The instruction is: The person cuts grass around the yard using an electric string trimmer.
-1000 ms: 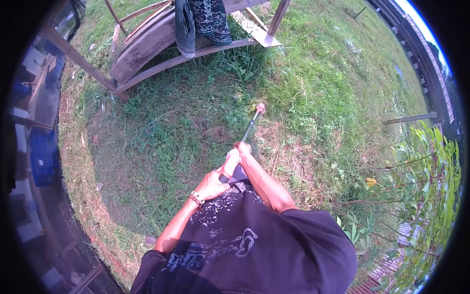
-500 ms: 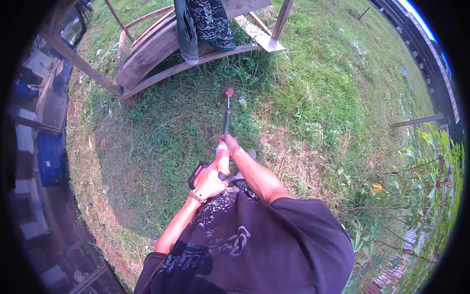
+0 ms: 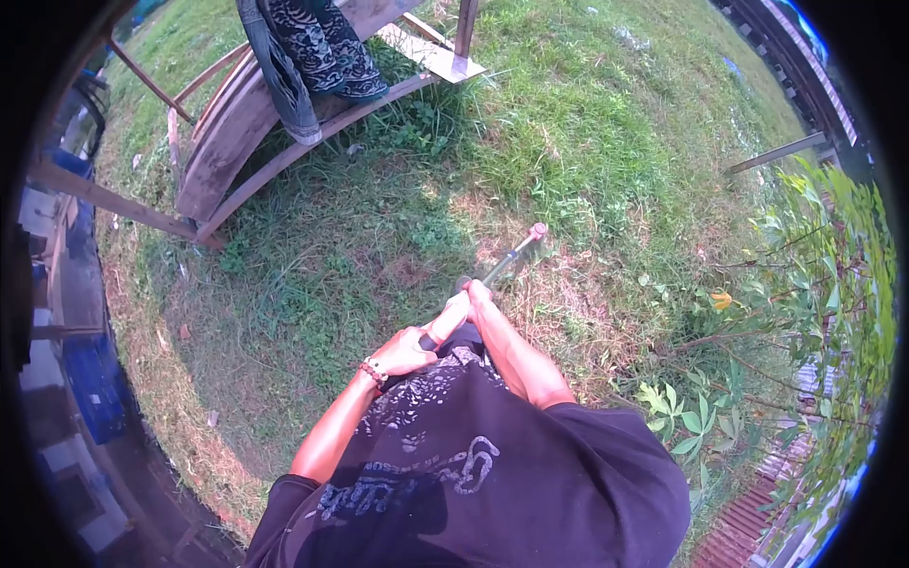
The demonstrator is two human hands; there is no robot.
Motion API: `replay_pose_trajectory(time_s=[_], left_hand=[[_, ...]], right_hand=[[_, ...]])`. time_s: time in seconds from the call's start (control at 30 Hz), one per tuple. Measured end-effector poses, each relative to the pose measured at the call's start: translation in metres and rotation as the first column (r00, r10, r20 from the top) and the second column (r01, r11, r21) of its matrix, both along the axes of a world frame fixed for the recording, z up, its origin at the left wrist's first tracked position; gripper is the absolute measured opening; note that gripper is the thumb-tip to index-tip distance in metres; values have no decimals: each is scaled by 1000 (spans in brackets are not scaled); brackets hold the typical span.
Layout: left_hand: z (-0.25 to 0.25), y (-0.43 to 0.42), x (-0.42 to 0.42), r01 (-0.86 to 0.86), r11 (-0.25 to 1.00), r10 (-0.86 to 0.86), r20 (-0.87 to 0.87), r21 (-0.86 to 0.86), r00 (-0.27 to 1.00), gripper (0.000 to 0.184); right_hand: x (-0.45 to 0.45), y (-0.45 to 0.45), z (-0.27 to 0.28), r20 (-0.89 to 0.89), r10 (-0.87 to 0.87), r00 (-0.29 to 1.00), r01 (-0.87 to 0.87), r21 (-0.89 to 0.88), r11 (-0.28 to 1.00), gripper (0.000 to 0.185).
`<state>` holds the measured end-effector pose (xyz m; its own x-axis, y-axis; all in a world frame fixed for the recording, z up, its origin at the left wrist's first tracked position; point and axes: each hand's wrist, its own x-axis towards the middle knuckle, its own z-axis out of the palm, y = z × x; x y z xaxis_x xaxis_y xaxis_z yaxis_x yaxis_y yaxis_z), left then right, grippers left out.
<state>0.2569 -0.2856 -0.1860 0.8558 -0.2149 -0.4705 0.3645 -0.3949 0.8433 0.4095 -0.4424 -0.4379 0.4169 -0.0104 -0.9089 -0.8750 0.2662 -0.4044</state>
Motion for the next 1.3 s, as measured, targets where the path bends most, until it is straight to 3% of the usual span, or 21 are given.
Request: replay_pose_trajectory(time_s=[0.03,0.07,0.13,0.17,0.27,0.4,0.43,0.47,0.53,0.57,0.67,0.7,0.8,0.9,1.03,1.13,1.17,1.27,1.3], left_hand=[[-2,4,5,53,998,-54,-68,-13,996,73],[-3,6,8,70,997,-73,-136,-28,988,73],[6,10,18,94,994,-105,-263,-54,959,72],[10,8,17,32,998,-38,-102,-55,994,33],[16,4,22,-34,999,34,2,-18,999,32],[-7,-2,18,-174,980,160,137,92,978,61],[9,1,24,-172,982,165,84,82,983,75],[7,2,25,-179,976,169,80,127,982,75],[0,6,25,-189,957,177,76,219,981,74],[-3,7,27,-213,942,199,80,259,977,70],[-11,5,29,-282,893,282,52,350,958,58],[-14,7,31,-276,891,267,75,362,961,49],[-24,12,34,-200,902,185,76,384,980,48],[18,13,45,-235,896,210,107,378,972,50],[9,14,46,-279,925,257,119,256,959,57],[-2,12,47,-224,960,215,69,170,974,66],[3,11,51,-197,969,189,63,152,980,68],[-18,9,52,-120,992,119,59,25,991,68],[-29,9,55,-85,996,85,62,0,994,69]], right_hand=[[2,-9,-8,-40,-13,999,16,71,997,16],[3,-17,-17,-80,-23,997,34,141,989,16],[1,-12,9,-59,-59,996,63,57,996,13],[5,-11,9,-68,-49,996,52,54,997,12],[17,0,-6,-71,39,997,-38,11,999,7],[34,36,3,32,206,978,-204,-62,977,10],[46,35,-8,-75,209,975,-173,333,927,15],[51,41,-20,-58,233,971,-203,315,927,13],[54,77,29,-17,278,960,-262,282,923,8],[60,92,49,-26,359,933,-346,209,915,23],[66,117,44,50,411,910,-404,322,856,12],[68,123,42,52,443,895,-434,329,839,15],[69,143,34,77,416,906,-413,370,832,16],[68,148,60,53,445,894,-443,247,862,16],[68,127,56,42,407,912,-406,217,888,12],[66,108,14,75,360,930,-353,-88,931,9],[67,99,-11,68,316,946,-307,-116,945,13],[70,63,27,-19,233,972,-230,-266,936,9],[68,52,8,-8,186,982,-182,-265,947,25]])
